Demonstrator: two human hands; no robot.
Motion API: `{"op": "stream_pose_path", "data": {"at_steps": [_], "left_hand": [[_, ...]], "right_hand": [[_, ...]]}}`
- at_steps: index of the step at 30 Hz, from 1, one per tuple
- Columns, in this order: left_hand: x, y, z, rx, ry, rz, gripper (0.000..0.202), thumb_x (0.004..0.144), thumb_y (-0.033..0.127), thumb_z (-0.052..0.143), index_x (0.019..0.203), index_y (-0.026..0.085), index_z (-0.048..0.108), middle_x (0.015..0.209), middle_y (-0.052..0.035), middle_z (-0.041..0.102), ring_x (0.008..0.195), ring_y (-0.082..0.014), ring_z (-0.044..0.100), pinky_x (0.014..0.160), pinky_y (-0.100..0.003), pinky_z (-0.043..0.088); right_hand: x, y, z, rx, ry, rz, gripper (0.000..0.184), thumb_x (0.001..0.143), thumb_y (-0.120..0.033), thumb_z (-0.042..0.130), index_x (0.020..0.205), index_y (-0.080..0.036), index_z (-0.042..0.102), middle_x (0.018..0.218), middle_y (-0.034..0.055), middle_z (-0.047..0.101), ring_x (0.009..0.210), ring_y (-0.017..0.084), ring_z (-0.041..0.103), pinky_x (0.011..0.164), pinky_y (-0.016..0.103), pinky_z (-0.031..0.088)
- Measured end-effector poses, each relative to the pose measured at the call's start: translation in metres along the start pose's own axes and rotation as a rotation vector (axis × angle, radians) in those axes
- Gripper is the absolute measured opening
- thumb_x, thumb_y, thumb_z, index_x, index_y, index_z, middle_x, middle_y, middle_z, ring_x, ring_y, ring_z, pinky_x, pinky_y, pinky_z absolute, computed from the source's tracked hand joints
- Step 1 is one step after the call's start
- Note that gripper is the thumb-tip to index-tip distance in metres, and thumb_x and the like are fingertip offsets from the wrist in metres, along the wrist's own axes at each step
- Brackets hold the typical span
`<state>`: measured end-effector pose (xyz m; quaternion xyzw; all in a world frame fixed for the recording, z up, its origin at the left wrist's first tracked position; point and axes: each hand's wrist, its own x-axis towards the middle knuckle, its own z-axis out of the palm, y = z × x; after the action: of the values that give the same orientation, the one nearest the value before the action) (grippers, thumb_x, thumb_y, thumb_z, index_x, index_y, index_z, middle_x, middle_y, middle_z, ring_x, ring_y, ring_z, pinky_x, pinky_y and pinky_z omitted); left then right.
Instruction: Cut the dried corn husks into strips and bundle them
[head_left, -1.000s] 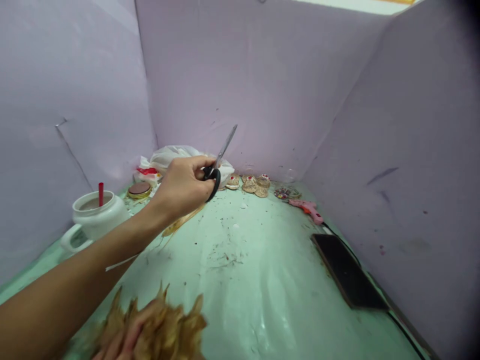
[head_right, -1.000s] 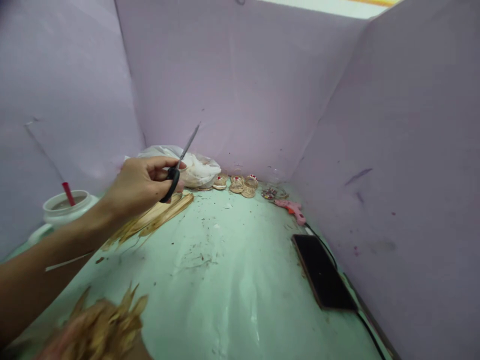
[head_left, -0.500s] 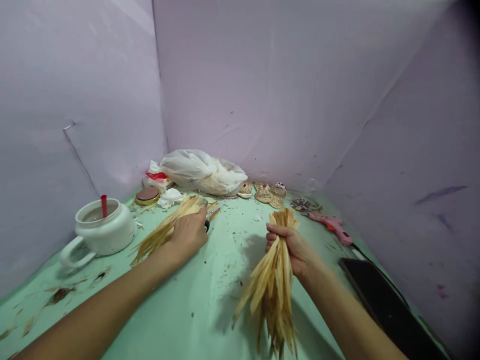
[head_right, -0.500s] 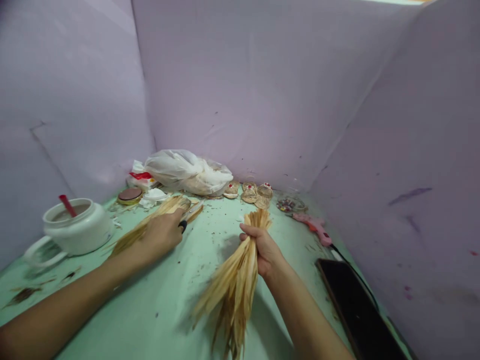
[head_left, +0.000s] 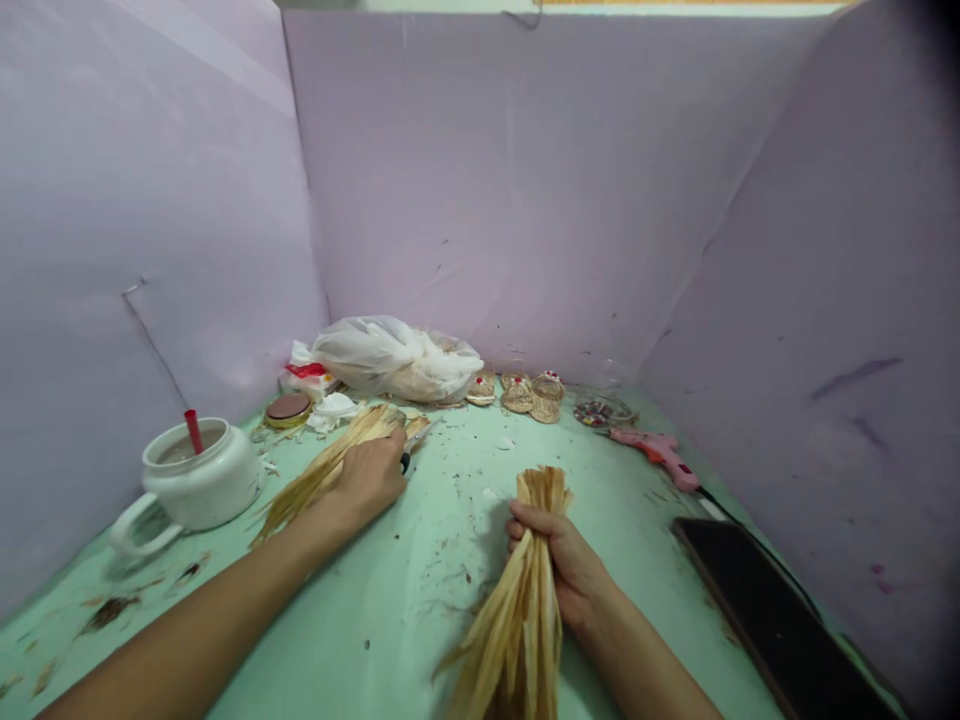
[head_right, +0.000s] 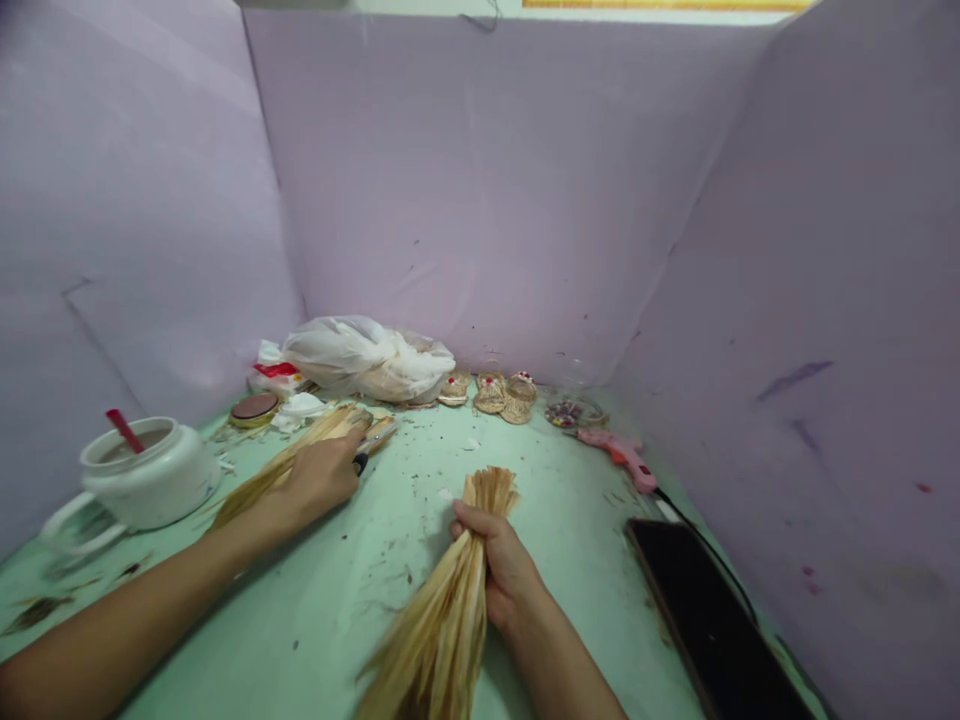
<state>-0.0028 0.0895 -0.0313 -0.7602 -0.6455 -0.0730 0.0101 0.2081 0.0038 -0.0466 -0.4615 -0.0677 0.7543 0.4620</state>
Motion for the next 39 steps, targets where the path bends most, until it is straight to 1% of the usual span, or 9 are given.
{"op": "stream_pose_path", "data": {"at_steps": [3,5,9,13,22,28,32,36,39], "left_hand": [[0.004,0.001,-0.011,-0.206,0.14,-0.091,0.033,0.069,0.018,0.047,0.099,0.02,0.058,0.079,-0.0087,0.066,0.072,-0.0246,0.061,0.057,-0.029,0.038],[0.002,0.003,-0.022,-0.591,0.178,-0.207,0.029,0.064,0.019,0.052,0.092,0.02,0.058,0.071,-0.0041,0.062,0.063,-0.0186,0.058,0.051,-0.024,0.036],[-0.022,0.016,-0.034,-1.396,-0.107,-0.368,0.044,0.05,0.017,0.063,0.093,0.018,0.052,0.05,0.0072,0.047,0.039,-0.007,0.039,0.037,-0.017,0.019],[-0.061,0.04,-0.024,-1.722,-0.336,-0.443,0.055,0.045,0.016,0.069,0.095,0.018,0.047,0.058,0.006,0.055,0.044,-0.0066,0.046,0.041,-0.016,0.03],[-0.083,0.064,-0.009,-1.581,-0.345,-0.288,0.043,0.044,0.015,0.066,0.084,0.014,0.051,0.047,0.0063,0.054,0.04,-0.0055,0.041,0.041,-0.017,0.029],[-0.074,0.05,-0.002,-1.457,-0.357,-0.374,0.035,0.044,0.013,0.057,0.079,0.016,0.05,0.037,0.0087,0.048,0.033,-0.0063,0.036,0.037,-0.018,0.023],[-0.068,0.033,0.001,-1.256,-0.233,-0.379,0.029,0.051,0.015,0.056,0.08,0.017,0.053,0.04,0.0069,0.048,0.035,-0.0091,0.04,0.039,-0.019,0.027],[-0.066,0.021,-0.002,-1.079,-0.119,-0.182,0.024,0.059,0.026,0.062,0.081,0.019,0.055,0.05,0.0046,0.053,0.045,-0.0119,0.048,0.042,-0.021,0.032],[-0.07,0.021,-0.011,-1.169,-0.274,-0.032,0.029,0.064,0.036,0.062,0.085,0.018,0.053,0.054,0.0038,0.054,0.045,-0.0107,0.047,0.044,-0.021,0.034]], "right_hand": [[-0.003,0.0,0.0,0.003,0.007,-0.013,0.028,0.075,-0.022,0.058,0.05,-0.016,0.049,0.036,-0.0028,0.049,0.03,0.007,0.044,0.035,0.019,0.038],[-0.005,0.0,0.001,-0.004,-0.003,-0.038,0.022,0.072,-0.02,0.061,0.052,-0.015,0.052,0.038,-0.0027,0.051,0.031,0.007,0.045,0.036,0.019,0.039],[-0.007,0.004,0.003,0.007,-0.056,-0.164,0.016,0.056,-0.013,0.074,0.064,-0.013,0.06,0.054,-0.0001,0.063,0.045,0.01,0.057,0.046,0.021,0.047],[-0.009,0.011,0.006,0.017,-0.048,-0.23,0.03,0.045,-0.014,0.079,0.069,-0.011,0.063,0.064,0.0036,0.067,0.058,0.014,0.062,0.051,0.022,0.049],[-0.009,0.015,0.009,-0.008,-0.051,-0.229,0.031,0.046,-0.016,0.074,0.075,-0.011,0.063,0.06,0.0056,0.067,0.052,0.021,0.062,0.06,0.037,0.051],[-0.012,0.002,0.004,-0.019,0.042,-0.299,0.027,0.047,-0.013,0.073,0.072,-0.014,0.064,0.057,0.0027,0.067,0.051,0.019,0.062,0.058,0.033,0.05],[-0.013,-0.006,0.0,-0.072,0.035,-0.285,0.025,0.047,-0.014,0.073,0.07,-0.015,0.063,0.053,0.0006,0.064,0.046,0.017,0.058,0.05,0.029,0.048],[-0.015,-0.008,-0.003,-0.142,-0.004,-0.313,0.026,0.047,-0.016,0.076,0.069,-0.015,0.063,0.054,-0.0003,0.063,0.048,0.015,0.058,0.051,0.026,0.047],[-0.02,-0.008,-0.002,-0.237,-0.026,-0.349,0.031,0.045,-0.019,0.077,0.072,-0.015,0.064,0.055,-0.001,0.062,0.048,0.013,0.056,0.05,0.024,0.045]]}}
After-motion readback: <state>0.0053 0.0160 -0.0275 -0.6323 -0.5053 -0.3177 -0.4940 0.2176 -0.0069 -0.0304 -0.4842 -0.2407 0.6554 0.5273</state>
